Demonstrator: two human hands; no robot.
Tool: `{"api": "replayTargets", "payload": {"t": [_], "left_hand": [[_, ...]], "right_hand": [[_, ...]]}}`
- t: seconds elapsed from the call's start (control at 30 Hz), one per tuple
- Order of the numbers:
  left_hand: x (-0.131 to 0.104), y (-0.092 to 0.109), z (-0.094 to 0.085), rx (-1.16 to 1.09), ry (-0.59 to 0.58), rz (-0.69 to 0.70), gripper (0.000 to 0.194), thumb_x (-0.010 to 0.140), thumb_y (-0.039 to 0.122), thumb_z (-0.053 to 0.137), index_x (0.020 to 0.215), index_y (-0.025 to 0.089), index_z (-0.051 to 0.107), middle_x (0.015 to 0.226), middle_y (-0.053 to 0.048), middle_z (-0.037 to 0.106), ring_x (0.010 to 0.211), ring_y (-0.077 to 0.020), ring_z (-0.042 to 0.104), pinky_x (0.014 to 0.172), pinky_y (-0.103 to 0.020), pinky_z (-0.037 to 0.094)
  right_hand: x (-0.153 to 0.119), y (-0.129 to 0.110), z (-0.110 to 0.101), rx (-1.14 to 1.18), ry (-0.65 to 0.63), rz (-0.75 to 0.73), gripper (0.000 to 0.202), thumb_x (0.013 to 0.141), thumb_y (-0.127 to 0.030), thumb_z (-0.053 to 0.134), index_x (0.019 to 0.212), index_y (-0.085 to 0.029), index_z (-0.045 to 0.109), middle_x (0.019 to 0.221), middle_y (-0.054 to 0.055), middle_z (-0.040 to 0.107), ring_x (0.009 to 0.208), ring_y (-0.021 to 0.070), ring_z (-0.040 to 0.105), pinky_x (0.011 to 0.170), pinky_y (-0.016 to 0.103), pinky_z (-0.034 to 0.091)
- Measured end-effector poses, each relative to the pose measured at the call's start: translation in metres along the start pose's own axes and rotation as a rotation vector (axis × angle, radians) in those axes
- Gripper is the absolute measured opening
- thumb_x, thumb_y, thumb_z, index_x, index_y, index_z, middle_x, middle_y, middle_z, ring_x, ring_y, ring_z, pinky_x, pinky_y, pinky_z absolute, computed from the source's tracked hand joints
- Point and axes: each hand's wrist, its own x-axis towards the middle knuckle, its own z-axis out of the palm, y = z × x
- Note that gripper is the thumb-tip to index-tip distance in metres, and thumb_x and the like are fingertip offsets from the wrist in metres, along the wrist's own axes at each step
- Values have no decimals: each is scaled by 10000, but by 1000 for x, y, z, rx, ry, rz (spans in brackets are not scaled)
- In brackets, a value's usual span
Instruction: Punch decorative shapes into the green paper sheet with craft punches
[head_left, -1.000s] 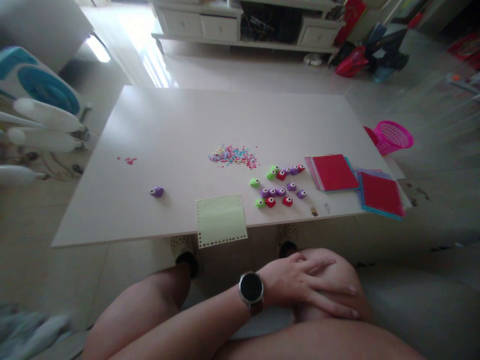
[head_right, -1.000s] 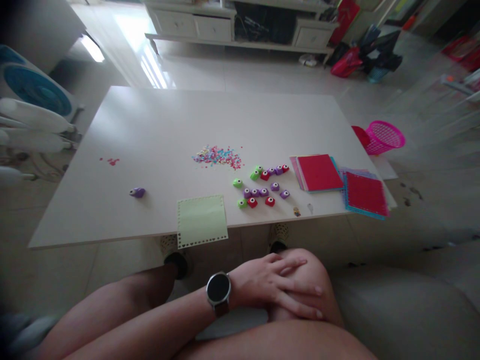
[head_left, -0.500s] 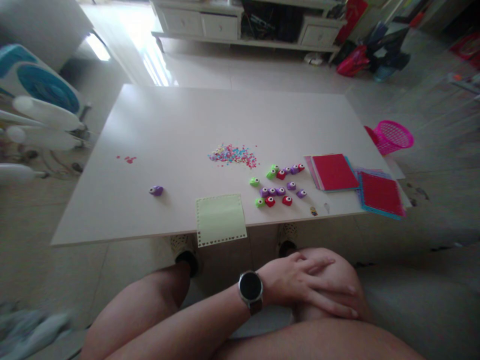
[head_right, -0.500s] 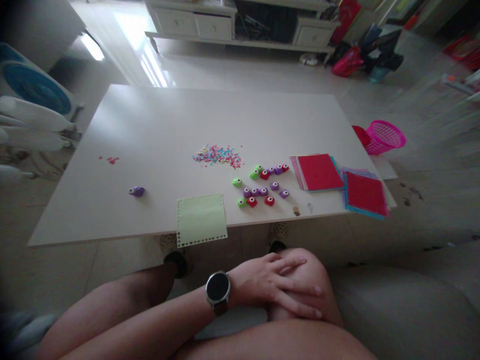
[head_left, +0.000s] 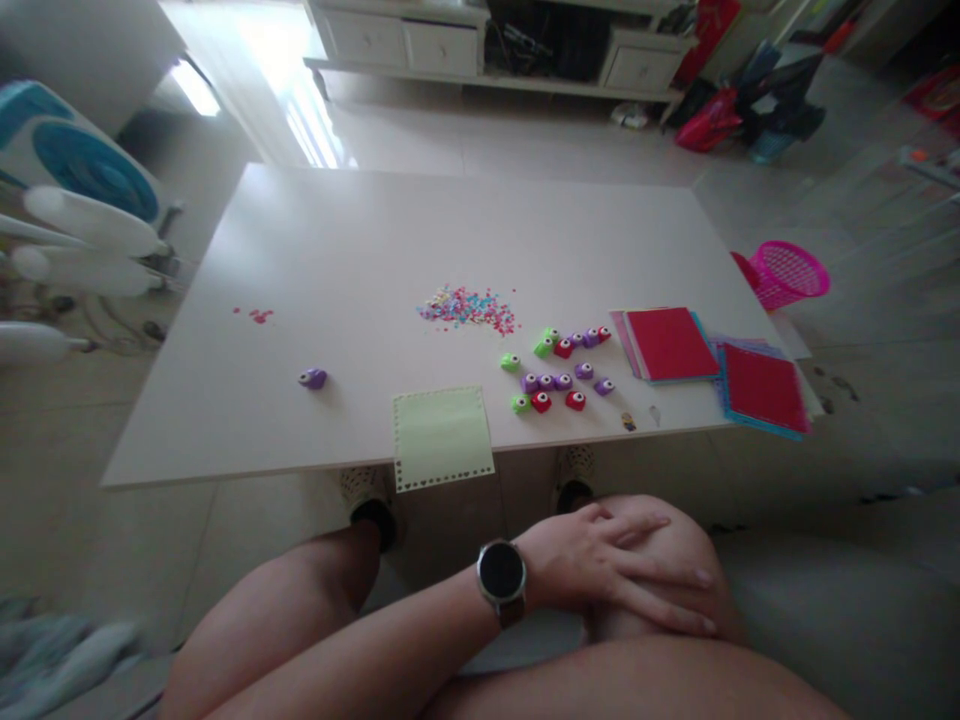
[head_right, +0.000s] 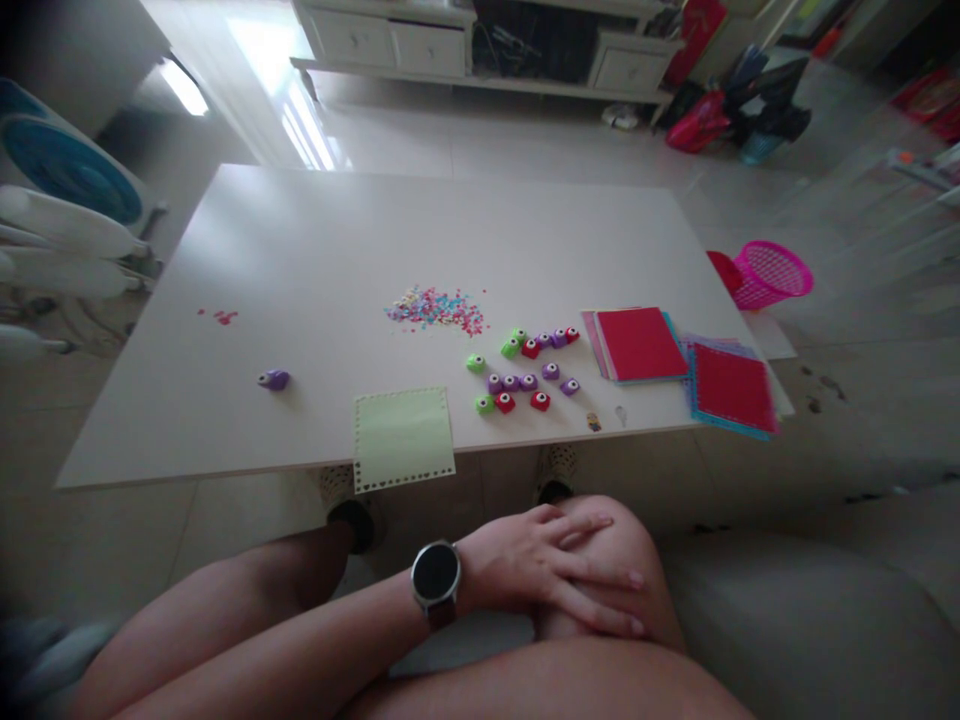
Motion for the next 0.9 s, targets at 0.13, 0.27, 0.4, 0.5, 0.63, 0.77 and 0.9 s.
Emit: {"api": "replayTargets", "payload": {"t": [0.13, 0.27, 0.4, 0.5, 0.63, 0.77, 0.9], "left_hand": [[0, 0, 1, 17, 21, 4, 604, 1073, 260, 361, 1574, 594, 403, 1750, 219, 239, 1605, -267, 330, 1010, -346, 590], [1, -1, 2, 54, 58, 25, 656, 1051, 187, 396, 1583, 570, 407, 1751, 191, 265, 1574, -278, 387, 989, -337, 592], [1, -2, 1, 70, 64, 43, 679, 1033, 157, 413, 1585, 551, 414, 1743, 187, 294, 1569, -294, 396, 964, -332, 600], [0, -2, 0, 67, 62, 35, 669, 1032, 177, 422, 1582, 557, 414, 1743, 188, 291, 1570, -299, 393, 966, -347, 603], [0, -1, -1, 67, 44, 38, 646, 1042, 216, 430, 1583, 567, 401, 1747, 193, 278, 1577, -286, 381, 988, -353, 597], [0, -2, -2, 73, 22, 44, 645, 1055, 220, 408, 1608, 552, 366, 1762, 179, 244, 1586, -291, 368, 1001, -363, 599], [1, -2, -3, 77, 16, 49, 649, 1055, 203, 396, 1601, 555, 384, 1758, 180, 255, 1586, -299, 370, 983, -354, 606]], "right_hand": [[1, 6, 3, 12, 11, -9, 693, 976, -511, 635, 1601, -229, 528, 1763, 197, 189, 1602, 524, 187, 1143, 821, 353], [-1, 2, 11, 49, 78, 19, 697, 965, -500, 671, 1588, -214, 544, 1766, 210, 157, 1595, 552, 170, 1152, 844, 310], [-2, 0, 19, 100, 139, 52, 762, 939, -472, 727, 1607, -177, 509, 1774, 224, 95, 1603, 565, 108, 1185, 840, 253], [0, 3, 21, 85, 140, 58, 744, 952, -459, 715, 1611, -190, 499, 1777, 217, 89, 1611, 552, 81, 1189, 846, 237], [4, 8, 21, 37, 84, 2, 664, 951, -457, 715, 1554, -214, 578, 1773, 197, 136, 1604, 557, 123, 1155, 872, 256], [5, 10, 19, 7, 65, -7, 640, 977, -464, 669, 1555, -205, 570, 1771, 209, 109, 1591, 590, 122, 1095, 926, 226], [5, 11, 16, -8, 42, -37, 606, 952, -460, 708, 1506, -227, 629, 1767, 183, 163, 1586, 587, 156, 1108, 901, 264]]}}
